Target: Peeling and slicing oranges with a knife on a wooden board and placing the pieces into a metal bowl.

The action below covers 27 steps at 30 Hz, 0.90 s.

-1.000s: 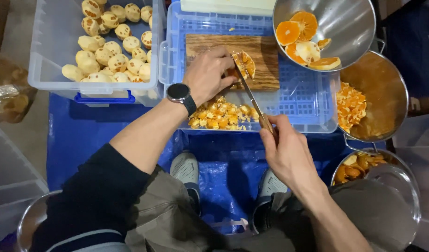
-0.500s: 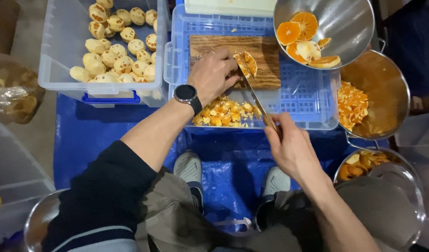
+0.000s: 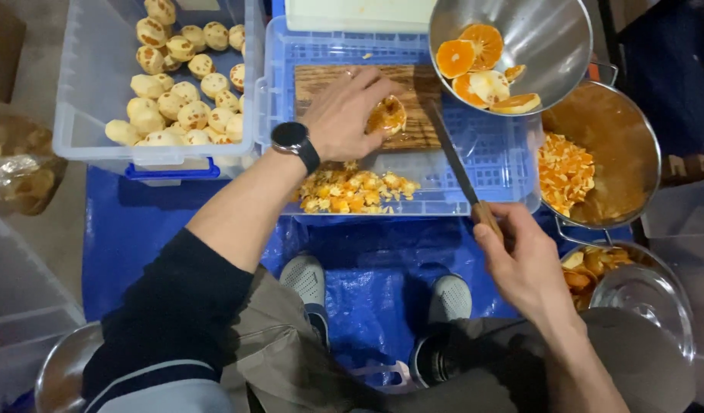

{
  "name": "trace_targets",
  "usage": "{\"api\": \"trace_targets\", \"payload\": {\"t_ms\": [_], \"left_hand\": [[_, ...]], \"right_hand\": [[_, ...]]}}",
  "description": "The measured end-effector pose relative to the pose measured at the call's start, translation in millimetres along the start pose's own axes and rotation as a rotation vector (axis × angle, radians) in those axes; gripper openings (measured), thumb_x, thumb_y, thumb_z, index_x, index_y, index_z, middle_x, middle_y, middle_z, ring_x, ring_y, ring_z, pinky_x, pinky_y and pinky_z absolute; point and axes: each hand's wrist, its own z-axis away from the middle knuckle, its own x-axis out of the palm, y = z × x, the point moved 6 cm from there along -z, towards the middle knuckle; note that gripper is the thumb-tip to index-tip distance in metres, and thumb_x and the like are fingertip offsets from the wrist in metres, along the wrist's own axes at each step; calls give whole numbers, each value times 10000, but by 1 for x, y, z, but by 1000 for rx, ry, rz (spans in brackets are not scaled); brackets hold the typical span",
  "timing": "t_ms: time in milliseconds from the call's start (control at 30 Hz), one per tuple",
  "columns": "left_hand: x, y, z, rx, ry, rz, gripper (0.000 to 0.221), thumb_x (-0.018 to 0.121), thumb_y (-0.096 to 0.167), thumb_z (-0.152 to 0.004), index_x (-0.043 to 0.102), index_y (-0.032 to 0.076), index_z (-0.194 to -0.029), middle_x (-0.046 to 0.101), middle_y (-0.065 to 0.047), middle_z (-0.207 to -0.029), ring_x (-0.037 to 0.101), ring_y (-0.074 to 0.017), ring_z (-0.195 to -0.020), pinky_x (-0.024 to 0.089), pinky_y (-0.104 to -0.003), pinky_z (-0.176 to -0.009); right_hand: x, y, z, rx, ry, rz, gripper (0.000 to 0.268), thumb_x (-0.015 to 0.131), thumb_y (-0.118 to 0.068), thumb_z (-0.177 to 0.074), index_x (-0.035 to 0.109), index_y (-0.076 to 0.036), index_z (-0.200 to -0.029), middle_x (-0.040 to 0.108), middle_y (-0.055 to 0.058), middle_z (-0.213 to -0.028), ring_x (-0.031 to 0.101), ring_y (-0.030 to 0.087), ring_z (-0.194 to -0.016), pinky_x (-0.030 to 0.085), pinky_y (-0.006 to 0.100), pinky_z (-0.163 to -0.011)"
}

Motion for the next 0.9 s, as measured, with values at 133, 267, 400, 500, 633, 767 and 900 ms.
{"api": "trace_targets", "payload": {"t_ms": [133,267,400,500,633,767,900], "left_hand": [[11,1,-13,97,-179,-47,900,595,-37,-688,435,189,-1544,401,-151,-1610,360,-401,-1442,255,-561,-1201],[7,5,-13,-51,-254,-136,751,689,101,-827,491,292,-1526,536,-122,-1334,547,-342,-1110,575,-460,-734],[31,-22,-7,-134,-61,-64,541,821,221,-774,683,152,-1292,587,-136,-1203,660,-433,-1047,619,-491,-794],[41,-29,-1,-201,15,77,503,833,200,-814,679,109,-1283,566,-150,-1131,679,-463,-996,633,-479,-763],[25,-24,12,-216,48,126,617,908,242,-782,646,105,-1324,497,-158,-1131,669,-507,-1009,630,-531,-799],[9,-19,17,-212,61,208,688,938,224,-769,622,71,-1361,525,-173,-1133,655,-491,-1049,605,-526,-873],[7,-10,15,-133,133,147,588,948,237,-767,693,13,-1246,540,-178,-1064,664,-485,-994,599,-538,-842]], "right_hand": [[6,-6,-1,7,-61,-28,350,587,-317,-975,639,-162,-1284,747,48,-1148,668,214,-1001,488,392,-893],[12,-11,-3,26,-79,-78,327,581,-307,-979,642,-164,-1267,714,53,-1005,638,208,-890,489,385,-816],[27,-3,-15,-47,-50,-170,361,613,-245,-981,659,-100,-1308,764,187,-828,740,343,-676,551,472,-707],[25,-32,-4,-37,-62,-172,403,584,-250,-984,627,-75,-1345,766,200,-882,756,400,-757,553,505,-723],[30,-39,-1,-64,-66,-165,430,555,-252,-1000,605,-48,-1375,766,217,-922,755,433,-844,550,538,-760],[34,-43,-4,-96,-75,-107,435,528,-284,-1017,593,-55,-1380,762,205,-947,738,450,-932,537,571,-811],[36,-51,-7,-123,-69,-86,413,530,-280,-1017,595,-73,-1368,751,204,-916,725,454,-915,527,584,-797]]}}
